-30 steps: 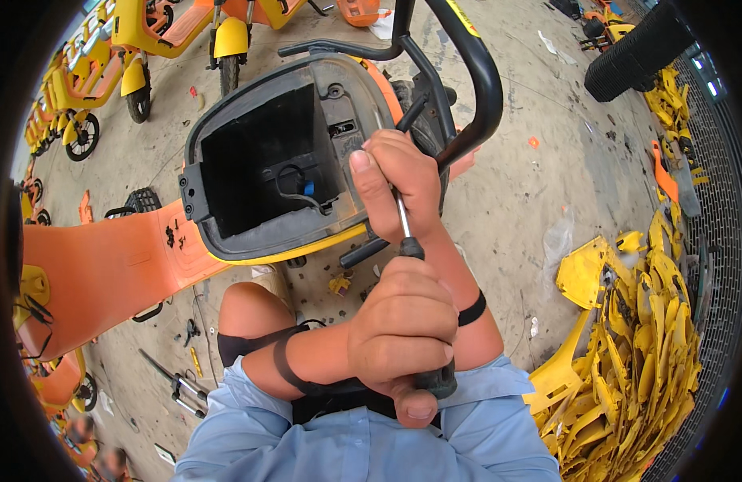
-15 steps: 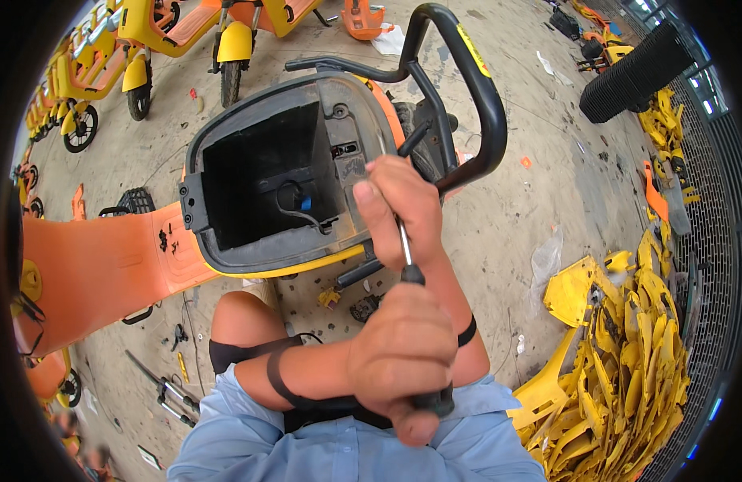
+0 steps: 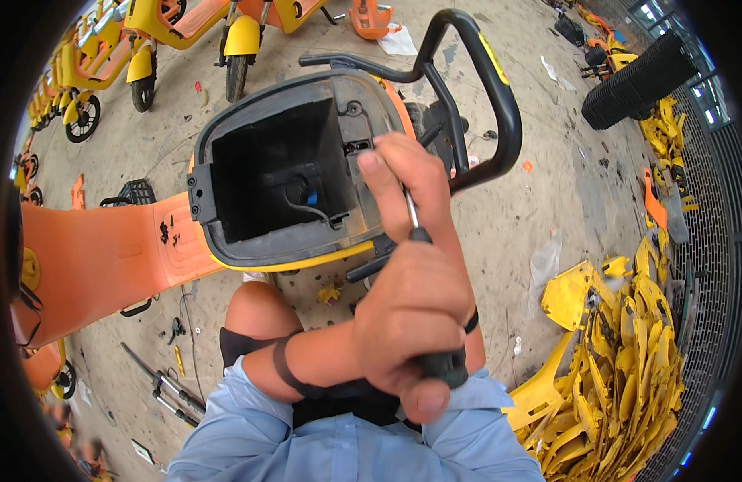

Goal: The person uses a screwdriver to pry and unscrew a plastic component inside the storage area of a scooter, then uses pliers to pull on a blue wire.

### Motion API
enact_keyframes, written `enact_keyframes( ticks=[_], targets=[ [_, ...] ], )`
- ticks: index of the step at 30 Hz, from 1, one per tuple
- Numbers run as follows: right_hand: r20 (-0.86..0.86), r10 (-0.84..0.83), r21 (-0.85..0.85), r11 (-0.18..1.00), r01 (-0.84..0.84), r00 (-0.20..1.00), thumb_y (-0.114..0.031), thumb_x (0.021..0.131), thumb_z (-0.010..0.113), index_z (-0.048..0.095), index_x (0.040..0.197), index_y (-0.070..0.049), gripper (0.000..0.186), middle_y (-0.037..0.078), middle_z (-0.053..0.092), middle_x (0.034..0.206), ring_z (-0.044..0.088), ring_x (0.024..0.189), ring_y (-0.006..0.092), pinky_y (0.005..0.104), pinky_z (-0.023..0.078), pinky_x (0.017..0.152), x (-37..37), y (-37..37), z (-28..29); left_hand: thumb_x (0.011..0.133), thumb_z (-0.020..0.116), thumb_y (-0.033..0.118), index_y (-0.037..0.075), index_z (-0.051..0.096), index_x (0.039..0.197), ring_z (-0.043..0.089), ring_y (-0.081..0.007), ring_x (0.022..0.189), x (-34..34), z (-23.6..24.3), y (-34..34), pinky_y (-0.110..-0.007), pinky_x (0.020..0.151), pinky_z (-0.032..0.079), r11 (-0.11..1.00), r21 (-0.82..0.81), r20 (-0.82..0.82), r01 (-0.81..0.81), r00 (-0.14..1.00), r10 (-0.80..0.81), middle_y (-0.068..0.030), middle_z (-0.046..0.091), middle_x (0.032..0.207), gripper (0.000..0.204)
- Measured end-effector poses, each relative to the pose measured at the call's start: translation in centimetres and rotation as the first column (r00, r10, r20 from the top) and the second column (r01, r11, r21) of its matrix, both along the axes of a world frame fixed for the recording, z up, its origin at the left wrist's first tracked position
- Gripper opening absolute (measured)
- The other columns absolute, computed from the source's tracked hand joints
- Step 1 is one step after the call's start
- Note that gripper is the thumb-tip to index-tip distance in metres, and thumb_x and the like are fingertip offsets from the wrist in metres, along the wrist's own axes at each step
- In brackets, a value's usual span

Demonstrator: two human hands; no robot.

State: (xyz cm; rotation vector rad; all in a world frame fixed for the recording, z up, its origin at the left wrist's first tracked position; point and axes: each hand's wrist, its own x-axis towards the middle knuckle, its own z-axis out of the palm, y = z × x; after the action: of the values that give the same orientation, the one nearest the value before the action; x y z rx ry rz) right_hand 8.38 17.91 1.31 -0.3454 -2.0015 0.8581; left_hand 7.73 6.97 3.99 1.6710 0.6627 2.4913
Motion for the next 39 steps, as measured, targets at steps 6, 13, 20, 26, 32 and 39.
enact_keyframes(
  ticks=[6, 13, 20, 26, 32, 39],
  targets=[
    [-0.087, 0.008, -0.140, 0.990, -0.020, 0.996, -0.026, 0.105, 0.053, 0.050, 0.075, -0.001, 0.039, 0.002, 0.047, 0.068, 0.045, 0.067, 0.0124, 0.0380, 0.044, 0.100, -0.7, 1.5, -1.1, 0.090, 0.066, 0.037, 0.003, 0.057, 0.092, 0.053, -0.0303, 0.074, 0.2, -1.1, 1.9, -0.040, 0.067, 0.040, 0.998, 0.009, -0.112, -0.055, 0.992, 0.056, -0.0126, 0.056, 0.093, 0.036],
    [0.007, -0.025, -0.148, 0.989, 0.026, 1.000, -0.025, 0.104, 0.053, 0.053, 0.078, 0.000, 0.037, 0.002, 0.050, 0.071, 0.048, 0.070, 0.0135, 0.0391, 0.044, 0.101, -1.2, 1.6, -0.7, 0.092, 0.064, 0.041, 0.004, 0.058, 0.093, 0.055, -0.0311, 0.077, -0.4, -1.3, 2.3, -0.041, 0.070, 0.042, 0.998, 0.004, -0.148, -0.065, 0.987, 0.064, -0.0121, 0.057, 0.093, 0.037],
    [0.105, 0.094, -0.051, 0.995, -0.089, 0.990, -0.022, 0.103, 0.054, 0.056, 0.083, 0.002, 0.032, 0.007, 0.056, 0.077, 0.056, 0.078, 0.0204, 0.0429, 0.042, 0.106, -0.1, 2.4, 0.6, 0.094, 0.062, 0.040, 0.005, 0.058, 0.095, 0.055, -0.0267, 0.076, -0.9, -1.6, 1.9, -0.041, 0.074, 0.043, 0.998, -0.028, -0.181, -0.054, 0.982, 0.048, -0.0106, 0.059, 0.091, 0.036],
    [0.111, 0.121, 0.063, 0.990, -0.129, 0.986, -0.014, 0.099, 0.060, 0.059, 0.085, 0.002, 0.021, 0.010, 0.062, 0.082, 0.063, 0.082, 0.0275, 0.0481, 0.044, 0.106, 3.3, -1.7, 0.0, 0.092, 0.063, 0.037, 0.004, 0.058, 0.096, 0.054, -0.0302, 0.078, 0.9, -1.7, -3.4, -0.043, 0.074, 0.043, 0.993, -0.106, -0.271, 0.050, 0.960, -0.077, -0.0134, 0.058, 0.095, 0.034],
    [0.100, 0.030, 0.119, 0.992, -0.042, 0.995, -0.013, 0.093, 0.070, 0.061, 0.083, 0.001, 0.019, 0.011, 0.063, 0.080, 0.066, 0.088, 0.0321, 0.0472, 0.046, 0.103, 4.1, -5.3, 0.1, 0.095, 0.057, 0.029, 0.003, 0.061, 0.098, 0.059, -0.0344, 0.088, -0.3, -1.6, -8.7, -0.050, 0.093, 0.048, 0.975, -0.201, -0.398, 0.091, 0.902, -0.166, -0.0150, 0.059, 0.099, 0.027],
    [0.103, -0.217, 0.298, 0.938, 0.177, 0.971, -0.012, 0.091, 0.071, 0.066, 0.086, -0.003, 0.011, 0.010, 0.068, 0.088, 0.067, 0.103, 0.0326, 0.0481, 0.044, 0.104, 5.7, -9.7, 0.2, 0.091, 0.057, 0.021, 0.004, 0.064, 0.094, 0.065, -0.0313, 0.095, -1.3, -3.3, -14.1, -0.051, 0.103, 0.044, 0.967, -0.253, -0.465, 0.025, 0.873, -0.144, -0.0112, 0.063, 0.096, 0.018]
  ],
)
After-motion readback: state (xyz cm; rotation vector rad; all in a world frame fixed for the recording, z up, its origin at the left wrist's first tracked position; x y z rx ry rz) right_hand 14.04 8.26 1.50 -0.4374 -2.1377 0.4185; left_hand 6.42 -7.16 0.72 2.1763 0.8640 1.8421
